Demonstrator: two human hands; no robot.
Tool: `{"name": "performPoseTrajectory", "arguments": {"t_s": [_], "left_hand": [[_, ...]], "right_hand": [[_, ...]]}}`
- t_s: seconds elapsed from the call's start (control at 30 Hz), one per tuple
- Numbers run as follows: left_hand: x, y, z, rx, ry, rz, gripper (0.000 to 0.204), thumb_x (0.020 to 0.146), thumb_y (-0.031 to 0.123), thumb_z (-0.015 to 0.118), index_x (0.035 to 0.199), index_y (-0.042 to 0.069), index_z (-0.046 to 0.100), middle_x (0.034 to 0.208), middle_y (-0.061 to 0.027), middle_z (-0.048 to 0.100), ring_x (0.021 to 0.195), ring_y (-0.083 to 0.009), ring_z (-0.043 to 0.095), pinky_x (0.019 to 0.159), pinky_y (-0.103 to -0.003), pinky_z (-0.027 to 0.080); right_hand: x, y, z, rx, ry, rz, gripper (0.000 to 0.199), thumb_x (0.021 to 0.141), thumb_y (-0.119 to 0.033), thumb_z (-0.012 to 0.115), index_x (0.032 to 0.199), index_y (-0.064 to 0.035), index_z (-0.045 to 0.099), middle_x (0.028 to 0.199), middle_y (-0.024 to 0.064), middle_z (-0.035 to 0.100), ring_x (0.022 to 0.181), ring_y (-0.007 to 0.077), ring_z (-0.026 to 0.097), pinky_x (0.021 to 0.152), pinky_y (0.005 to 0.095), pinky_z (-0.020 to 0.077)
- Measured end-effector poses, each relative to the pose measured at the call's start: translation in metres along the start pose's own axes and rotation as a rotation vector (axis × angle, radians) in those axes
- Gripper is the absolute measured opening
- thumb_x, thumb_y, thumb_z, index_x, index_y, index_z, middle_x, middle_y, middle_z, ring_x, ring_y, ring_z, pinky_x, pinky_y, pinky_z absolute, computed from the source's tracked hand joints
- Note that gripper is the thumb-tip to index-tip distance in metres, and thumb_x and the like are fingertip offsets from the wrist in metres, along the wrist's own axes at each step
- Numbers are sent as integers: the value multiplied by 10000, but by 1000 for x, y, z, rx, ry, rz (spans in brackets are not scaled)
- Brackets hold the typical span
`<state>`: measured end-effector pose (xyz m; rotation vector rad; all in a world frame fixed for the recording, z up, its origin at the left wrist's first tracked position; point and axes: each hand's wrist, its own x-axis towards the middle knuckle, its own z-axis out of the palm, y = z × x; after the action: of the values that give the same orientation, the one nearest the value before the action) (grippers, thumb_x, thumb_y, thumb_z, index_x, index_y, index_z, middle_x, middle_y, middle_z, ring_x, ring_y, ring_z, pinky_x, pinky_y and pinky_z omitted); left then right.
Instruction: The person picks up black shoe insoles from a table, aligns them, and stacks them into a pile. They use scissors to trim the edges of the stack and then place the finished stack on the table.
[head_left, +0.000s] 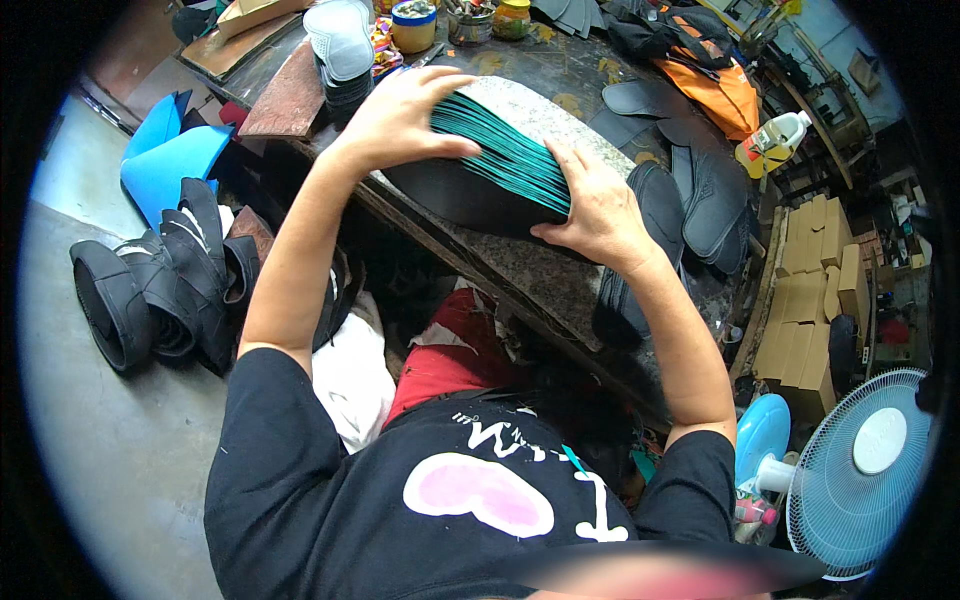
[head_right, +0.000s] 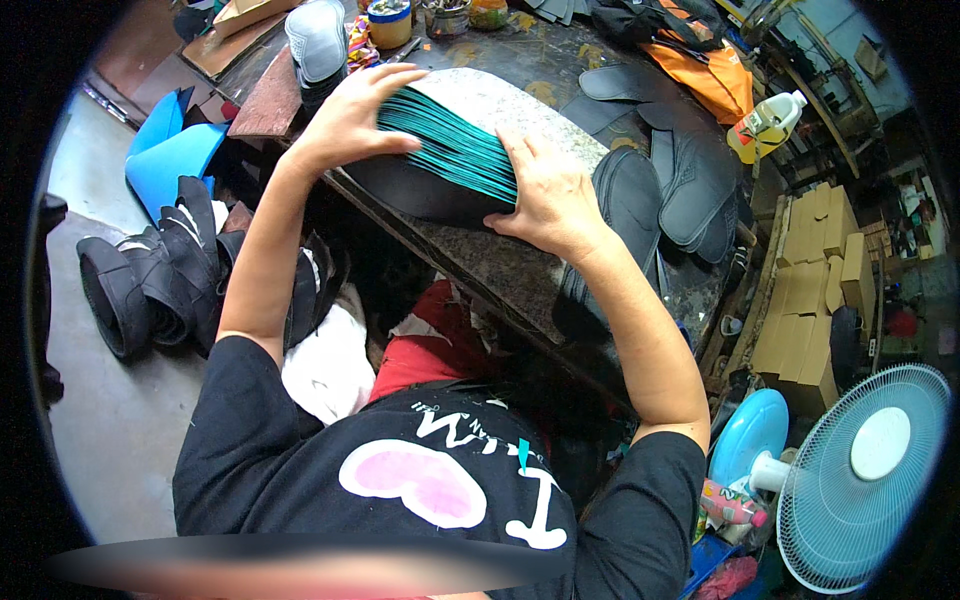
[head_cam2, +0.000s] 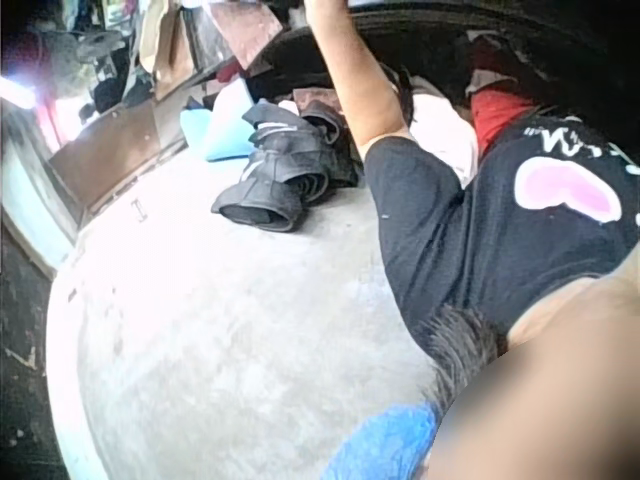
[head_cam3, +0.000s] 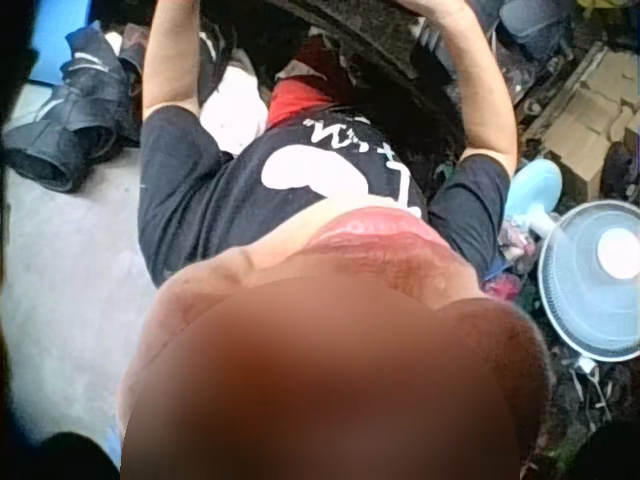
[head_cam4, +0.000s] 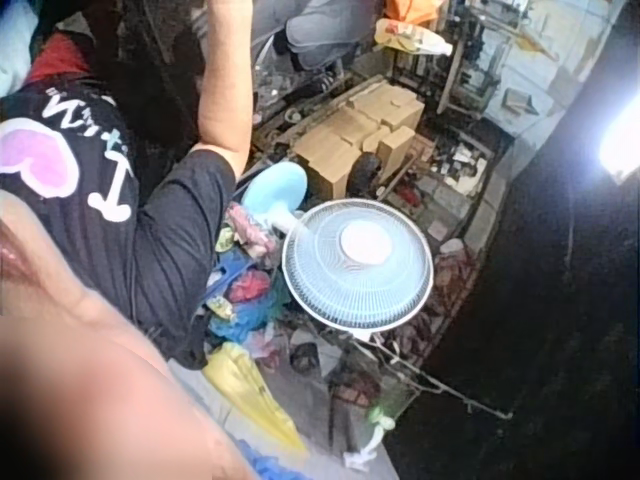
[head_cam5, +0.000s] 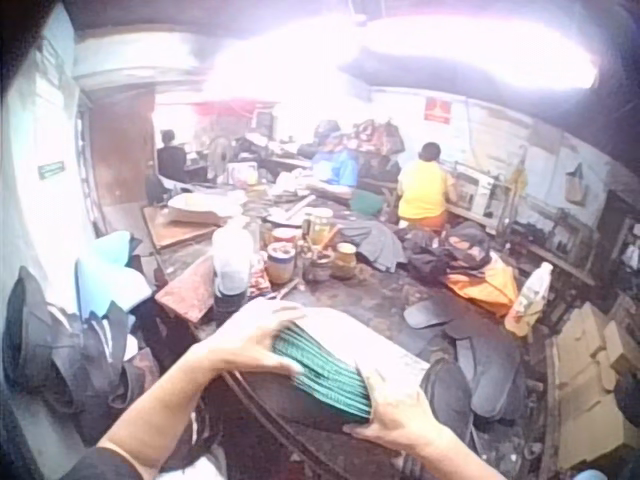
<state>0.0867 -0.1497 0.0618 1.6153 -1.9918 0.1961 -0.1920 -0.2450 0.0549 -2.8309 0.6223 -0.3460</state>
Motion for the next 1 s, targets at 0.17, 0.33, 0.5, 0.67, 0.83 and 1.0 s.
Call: {"name": "performPoseTrajectory", "arguments": {"t_s": [0.17,0.33,0.5,0.67,0.83,1.0], "left_hand": [[-27,-16,33,-490,174,-233,604,906,549,558,1291,85,598,1341,-153,548,1329,-290,437,1126,-385,291],[-14,-22,43,-836,202,-342,501,972,487,488,1153,45,639,1167,-132,605,1135,-260,542,1025,-344,366],[-5,-13,36,-691,242,-198,656,963,607,445,1319,71,574,1313,-128,551,1264,-237,486,1114,-353,315],[-16,-16,52,-1334,331,-411,824,940,685,394,1474,58,351,1284,-104,563,1246,-220,501,1116,-381,324],[-42,20,50,-1424,790,-592,778,927,554,570,1457,43,315,1355,-149,467,1307,-240,418,1107,-404,312],[-59,123,75,-1476,356,-645,1071,768,265,831,1527,30,113,1467,-162,356,1352,-265,375,1119,-394,331]], "right_hand": [[0,1,-4,-26,26,-77,1041,597,-299,828,1479,-71,323,1300,241,520,1200,405,522,1031,435,427],[-1,8,-12,31,-59,-55,972,620,-272,793,1468,-96,353,1384,252,494,1268,382,500,1048,415,420],[1,1,-17,-25,-50,18,995,593,-237,805,1477,-131,361,1378,212,524,1260,360,520,1037,410,435],[1,3,-16,-12,-81,25,1047,582,-240,813,1503,-137,326,1401,209,501,1257,361,525,1038,414,440],[11,12,-15,348,58,190,1004,579,-132,796,1486,-101,365,1322,180,577,1185,291,596,1029,348,446],[26,-27,-7,1331,103,314,850,693,-59,744,1456,-3,372,1275,148,582,1113,249,603,976,364,475]]}}
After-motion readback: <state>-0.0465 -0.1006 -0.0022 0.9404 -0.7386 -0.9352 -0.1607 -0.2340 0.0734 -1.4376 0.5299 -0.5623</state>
